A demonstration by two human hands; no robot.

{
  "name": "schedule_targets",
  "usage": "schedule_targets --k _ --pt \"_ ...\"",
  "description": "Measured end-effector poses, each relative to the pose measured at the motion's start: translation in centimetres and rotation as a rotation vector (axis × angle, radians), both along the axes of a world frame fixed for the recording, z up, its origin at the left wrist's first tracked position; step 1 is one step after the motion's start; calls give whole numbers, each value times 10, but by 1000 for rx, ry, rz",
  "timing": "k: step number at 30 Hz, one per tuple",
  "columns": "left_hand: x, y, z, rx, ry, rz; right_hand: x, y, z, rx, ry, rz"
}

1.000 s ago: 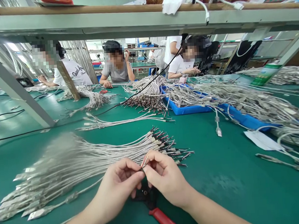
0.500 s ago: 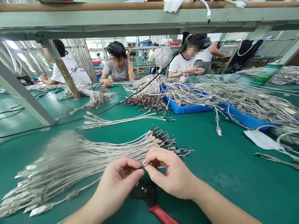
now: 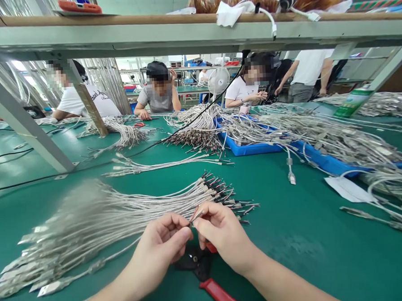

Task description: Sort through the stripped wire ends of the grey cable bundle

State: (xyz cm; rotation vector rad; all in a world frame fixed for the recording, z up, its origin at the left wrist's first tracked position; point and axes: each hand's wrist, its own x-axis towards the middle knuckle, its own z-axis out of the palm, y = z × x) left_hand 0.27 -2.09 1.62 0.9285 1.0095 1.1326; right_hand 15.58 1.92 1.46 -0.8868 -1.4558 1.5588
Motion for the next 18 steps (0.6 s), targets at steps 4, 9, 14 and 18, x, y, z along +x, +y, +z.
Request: schedule_targets --k 4,9,14,18 --pt "-2 2 4 -26 -13 9 -2 -2 3 -118 42 3" --pt "-4 2 -2 -57 -90 -66 -3 -5 6 -204 144 23" --pt "-4 2 -9 -23 -205 -118 -6 -5 7 -224 129 10" --pt "-3 1 -7 -46 -154 -53 -5 -4 7 -160 53 -21"
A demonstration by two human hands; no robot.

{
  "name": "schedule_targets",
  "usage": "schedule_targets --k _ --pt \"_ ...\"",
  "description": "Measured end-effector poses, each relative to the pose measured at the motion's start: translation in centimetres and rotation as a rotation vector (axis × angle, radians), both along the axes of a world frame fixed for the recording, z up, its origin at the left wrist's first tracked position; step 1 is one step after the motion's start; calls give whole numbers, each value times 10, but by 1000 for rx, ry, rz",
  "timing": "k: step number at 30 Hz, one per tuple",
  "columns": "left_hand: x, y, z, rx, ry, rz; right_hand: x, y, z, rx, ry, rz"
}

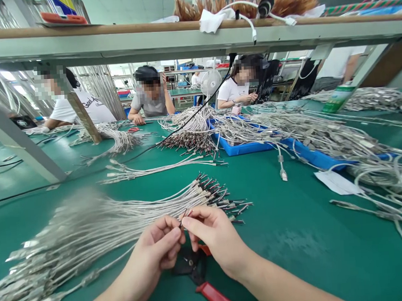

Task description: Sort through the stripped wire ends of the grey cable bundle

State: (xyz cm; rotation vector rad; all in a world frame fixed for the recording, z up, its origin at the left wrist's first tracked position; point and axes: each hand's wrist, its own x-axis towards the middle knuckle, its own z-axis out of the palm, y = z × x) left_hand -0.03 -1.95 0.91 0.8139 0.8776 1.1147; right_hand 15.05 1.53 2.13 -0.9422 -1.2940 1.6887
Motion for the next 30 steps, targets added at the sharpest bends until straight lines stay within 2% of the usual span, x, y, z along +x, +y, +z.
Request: schedule_targets --k 7,15,21,25,30 --pt "5 2 -7 98 209 89 -2 1 -4 -92 -3 -44" --pt "4 4 -6 141 305 186 2 3 -4 -73 36 42" --pt "3 3 -2 206 305 179 3 5 -1 124 -123 29" --pt "3 1 -1 186 259 147 5 4 2 169 -178 35" --pt "6 -2 0 187 241 142 4 0 2 297 -194 -67"
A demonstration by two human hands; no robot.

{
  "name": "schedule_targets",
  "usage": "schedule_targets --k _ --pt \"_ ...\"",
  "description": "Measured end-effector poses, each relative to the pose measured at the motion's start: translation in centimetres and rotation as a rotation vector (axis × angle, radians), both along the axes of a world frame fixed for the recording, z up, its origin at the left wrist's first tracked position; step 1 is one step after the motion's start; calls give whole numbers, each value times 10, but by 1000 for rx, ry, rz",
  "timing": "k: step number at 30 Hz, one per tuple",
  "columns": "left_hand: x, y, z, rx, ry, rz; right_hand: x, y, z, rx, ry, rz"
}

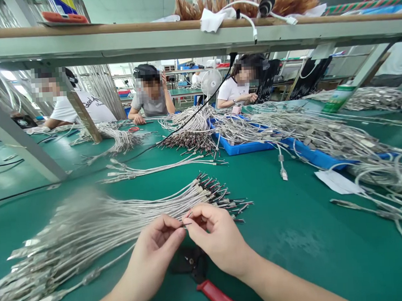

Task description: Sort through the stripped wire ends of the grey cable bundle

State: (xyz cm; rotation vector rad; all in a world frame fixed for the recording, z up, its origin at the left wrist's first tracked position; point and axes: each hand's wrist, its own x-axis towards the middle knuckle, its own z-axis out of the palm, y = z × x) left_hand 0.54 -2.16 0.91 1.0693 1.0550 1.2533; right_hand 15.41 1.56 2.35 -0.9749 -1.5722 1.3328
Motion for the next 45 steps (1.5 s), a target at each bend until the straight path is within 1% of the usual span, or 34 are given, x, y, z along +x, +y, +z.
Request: schedule_targets --k 4,8,11,13,15,17,20,23,27,30,35,40,45 --pt "2 -2 5 -28 -67 -22 -2 -2 -3 -70 49 -34" --pt "3 -2 9 -21 -85 6 -4 -2 -6 -151 74 -68" --pt "2 -1 9 -30 -79 30 -5 -3 -6 -244 160 -40" --pt "1 0 6 -78 -85 29 -6 -3 -5 -277 197 -28" --pt "0 1 2 -140 -96 7 -5 -2 -4 -281 200 -35" --pt "-1 2 -2 -169 -99 -26 -5 -2 -4 -282 178 -43" --pt "-2 3 -5 -141 -118 -63 -6 -1 -5 -297 127 -14" --pt "-2 4 -5 -131 -161 -85 -7 0 -5 -283 98 31" --pt "-1 2 -3 -185 -131 -40 -8 -1 -5 -285 116 29" --pt "0 1 -1 -169 -106 -1 -7 -2 -4 -274 129 17" --pt "2 1 2 -167 -128 28 -6 -3 -2 -261 132 -8" --pt "2 1 2 -163 -134 20 -8 -4 -2 -250 130 -8" --pt "2 0 -1 -179 -142 -19 -9 -4 -4 -288 135 -21"
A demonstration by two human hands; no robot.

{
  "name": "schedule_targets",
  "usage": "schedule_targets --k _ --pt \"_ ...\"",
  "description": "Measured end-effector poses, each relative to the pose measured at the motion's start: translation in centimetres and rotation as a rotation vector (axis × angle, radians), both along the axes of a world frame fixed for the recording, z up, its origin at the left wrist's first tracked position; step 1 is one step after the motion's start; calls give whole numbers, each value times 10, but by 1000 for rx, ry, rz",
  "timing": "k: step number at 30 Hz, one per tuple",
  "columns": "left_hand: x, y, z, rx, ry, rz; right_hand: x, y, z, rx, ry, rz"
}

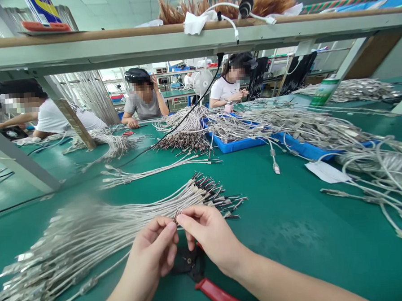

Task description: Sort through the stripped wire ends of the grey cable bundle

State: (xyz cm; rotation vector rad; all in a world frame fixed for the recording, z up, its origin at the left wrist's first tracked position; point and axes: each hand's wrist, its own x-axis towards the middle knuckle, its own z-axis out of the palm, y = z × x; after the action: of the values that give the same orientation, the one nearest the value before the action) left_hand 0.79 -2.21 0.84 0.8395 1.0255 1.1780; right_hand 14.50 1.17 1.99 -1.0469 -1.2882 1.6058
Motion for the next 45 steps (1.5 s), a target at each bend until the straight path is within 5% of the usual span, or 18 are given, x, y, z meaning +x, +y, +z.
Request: schedule_targets --k 15,27,45 --pt "-4 1 0 -19 -121 18 4 4 2 89 -43 57" --pt "-4 0 1 -19 -148 -3 3 5 -7 -59 19 17" --pt "0 -4 -8 154 133 19 4 0 -5 225 -129 47"
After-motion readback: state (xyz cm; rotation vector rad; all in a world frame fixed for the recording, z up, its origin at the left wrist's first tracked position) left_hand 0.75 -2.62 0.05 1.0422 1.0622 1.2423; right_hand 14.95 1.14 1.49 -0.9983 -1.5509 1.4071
